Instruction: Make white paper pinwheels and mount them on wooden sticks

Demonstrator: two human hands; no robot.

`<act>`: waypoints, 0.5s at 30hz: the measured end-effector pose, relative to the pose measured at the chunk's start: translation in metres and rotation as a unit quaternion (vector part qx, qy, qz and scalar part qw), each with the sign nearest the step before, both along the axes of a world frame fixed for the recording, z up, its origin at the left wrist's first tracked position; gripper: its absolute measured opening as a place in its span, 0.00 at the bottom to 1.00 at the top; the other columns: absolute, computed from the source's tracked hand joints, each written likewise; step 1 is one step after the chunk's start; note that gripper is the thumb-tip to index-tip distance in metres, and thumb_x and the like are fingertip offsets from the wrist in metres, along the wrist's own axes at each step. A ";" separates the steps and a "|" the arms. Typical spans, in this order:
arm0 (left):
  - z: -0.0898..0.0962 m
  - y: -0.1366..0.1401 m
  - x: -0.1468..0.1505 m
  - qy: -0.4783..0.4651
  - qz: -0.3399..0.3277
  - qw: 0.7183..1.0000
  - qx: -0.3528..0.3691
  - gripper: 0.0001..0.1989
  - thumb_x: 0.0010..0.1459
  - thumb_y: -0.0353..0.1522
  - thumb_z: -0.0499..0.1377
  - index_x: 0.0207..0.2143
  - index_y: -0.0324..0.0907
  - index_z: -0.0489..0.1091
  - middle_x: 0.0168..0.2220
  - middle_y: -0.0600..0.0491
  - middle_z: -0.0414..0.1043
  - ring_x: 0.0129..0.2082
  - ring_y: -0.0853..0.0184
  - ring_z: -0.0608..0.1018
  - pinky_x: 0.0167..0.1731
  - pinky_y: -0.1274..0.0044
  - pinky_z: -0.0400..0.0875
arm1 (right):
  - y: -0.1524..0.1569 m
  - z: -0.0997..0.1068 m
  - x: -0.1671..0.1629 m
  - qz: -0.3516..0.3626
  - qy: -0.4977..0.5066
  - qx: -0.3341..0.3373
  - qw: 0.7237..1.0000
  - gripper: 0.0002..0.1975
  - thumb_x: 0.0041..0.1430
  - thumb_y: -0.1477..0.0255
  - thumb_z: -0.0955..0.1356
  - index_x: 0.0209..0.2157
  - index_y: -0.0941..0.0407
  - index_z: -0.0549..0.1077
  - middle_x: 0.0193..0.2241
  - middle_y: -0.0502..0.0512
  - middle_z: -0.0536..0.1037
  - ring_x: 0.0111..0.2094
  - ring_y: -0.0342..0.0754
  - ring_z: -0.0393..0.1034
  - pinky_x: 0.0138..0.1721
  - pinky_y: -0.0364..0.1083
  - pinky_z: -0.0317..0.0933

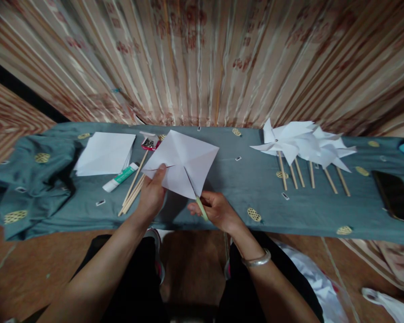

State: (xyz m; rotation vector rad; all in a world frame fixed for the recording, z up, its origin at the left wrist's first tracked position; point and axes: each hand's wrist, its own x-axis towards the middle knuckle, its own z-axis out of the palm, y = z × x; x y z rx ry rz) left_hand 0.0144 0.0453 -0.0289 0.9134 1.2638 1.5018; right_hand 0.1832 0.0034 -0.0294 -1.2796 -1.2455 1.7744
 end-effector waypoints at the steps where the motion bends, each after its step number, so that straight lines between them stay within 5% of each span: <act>1: 0.000 0.000 0.000 0.002 -0.006 1.000 -0.001 0.17 0.56 0.42 0.60 0.39 0.37 0.74 0.42 0.43 0.79 0.45 0.57 0.79 0.47 0.71 0.71 | 0.000 0.000 0.000 -0.001 -0.005 0.002 1.000 0.23 0.40 0.53 0.75 0.29 0.58 0.74 0.22 0.49 0.74 0.23 0.40 0.65 0.26 0.41 0.58; 15: -0.005 -0.001 -0.001 0.006 0.002 1.000 -0.007 0.18 0.56 0.43 0.60 0.40 0.37 0.73 0.42 0.43 0.79 0.47 0.56 0.78 0.49 0.70 0.70 | -0.001 -0.002 -0.001 0.006 -0.010 0.005 1.000 0.24 0.41 0.51 0.75 0.27 0.58 0.73 0.22 0.51 0.75 0.23 0.40 0.64 0.25 0.41 0.57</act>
